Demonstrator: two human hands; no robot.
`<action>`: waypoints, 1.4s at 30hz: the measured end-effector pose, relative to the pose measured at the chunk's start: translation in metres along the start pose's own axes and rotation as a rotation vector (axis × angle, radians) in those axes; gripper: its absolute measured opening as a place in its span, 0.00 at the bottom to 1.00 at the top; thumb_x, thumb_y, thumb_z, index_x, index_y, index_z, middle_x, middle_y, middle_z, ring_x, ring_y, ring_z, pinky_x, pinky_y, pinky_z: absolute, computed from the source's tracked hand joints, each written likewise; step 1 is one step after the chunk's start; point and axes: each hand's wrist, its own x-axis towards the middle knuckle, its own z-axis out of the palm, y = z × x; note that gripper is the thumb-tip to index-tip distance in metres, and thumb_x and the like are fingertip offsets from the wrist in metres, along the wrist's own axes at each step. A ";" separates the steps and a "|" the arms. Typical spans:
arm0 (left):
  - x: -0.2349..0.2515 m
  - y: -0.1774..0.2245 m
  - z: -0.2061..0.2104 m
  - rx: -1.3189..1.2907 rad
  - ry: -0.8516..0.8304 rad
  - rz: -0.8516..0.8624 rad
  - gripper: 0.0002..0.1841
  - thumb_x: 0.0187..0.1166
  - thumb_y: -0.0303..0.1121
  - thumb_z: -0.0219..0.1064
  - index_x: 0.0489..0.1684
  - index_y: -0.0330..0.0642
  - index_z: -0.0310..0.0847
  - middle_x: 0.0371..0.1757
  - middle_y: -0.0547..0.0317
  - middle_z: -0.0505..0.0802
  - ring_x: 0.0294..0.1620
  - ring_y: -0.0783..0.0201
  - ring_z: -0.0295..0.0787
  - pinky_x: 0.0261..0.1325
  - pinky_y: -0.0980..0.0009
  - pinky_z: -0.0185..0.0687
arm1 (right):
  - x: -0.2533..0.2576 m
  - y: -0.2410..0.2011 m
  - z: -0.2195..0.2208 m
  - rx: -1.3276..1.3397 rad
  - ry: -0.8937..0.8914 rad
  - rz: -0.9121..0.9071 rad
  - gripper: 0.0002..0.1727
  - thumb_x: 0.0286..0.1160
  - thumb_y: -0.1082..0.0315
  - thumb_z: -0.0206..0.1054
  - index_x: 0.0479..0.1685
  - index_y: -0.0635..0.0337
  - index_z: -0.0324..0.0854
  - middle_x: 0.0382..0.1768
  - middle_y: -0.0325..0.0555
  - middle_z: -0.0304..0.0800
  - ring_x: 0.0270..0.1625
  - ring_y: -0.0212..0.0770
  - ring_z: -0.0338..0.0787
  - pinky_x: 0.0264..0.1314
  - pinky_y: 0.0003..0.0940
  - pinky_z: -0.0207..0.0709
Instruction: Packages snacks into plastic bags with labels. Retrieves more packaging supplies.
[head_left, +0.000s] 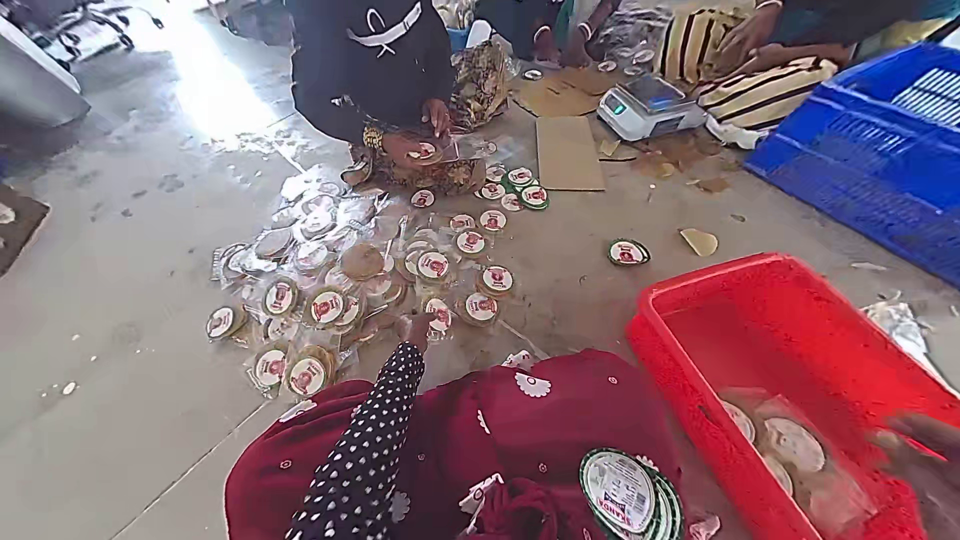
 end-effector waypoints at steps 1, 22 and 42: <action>-0.016 0.007 -0.005 0.053 -0.036 0.047 0.30 0.80 0.29 0.70 0.78 0.21 0.66 0.76 0.25 0.76 0.77 0.37 0.72 0.79 0.43 0.65 | 0.000 -0.020 0.017 0.081 -0.078 -0.044 0.27 0.83 0.65 0.63 0.73 0.77 0.70 0.64 0.62 0.83 0.53 0.37 0.90 0.52 0.33 0.87; -0.269 -0.041 -0.052 -0.349 -0.447 0.576 0.19 0.87 0.27 0.46 0.72 0.31 0.71 0.62 0.57 0.90 0.60 0.70 0.89 0.64 0.71 0.87 | -0.076 -0.169 0.137 0.791 -0.790 0.225 0.08 0.74 0.80 0.68 0.47 0.67 0.89 0.37 0.42 0.95 0.39 0.29 0.92 0.49 0.25 0.87; -0.262 -0.042 -0.056 -0.616 -0.448 0.012 0.14 0.85 0.22 0.56 0.64 0.36 0.78 0.51 0.51 0.95 0.49 0.60 0.96 0.51 0.61 0.96 | -0.064 -0.077 0.121 0.135 -0.568 0.010 0.05 0.66 0.65 0.82 0.32 0.54 0.92 0.29 0.35 0.93 0.34 0.28 0.88 0.42 0.31 0.82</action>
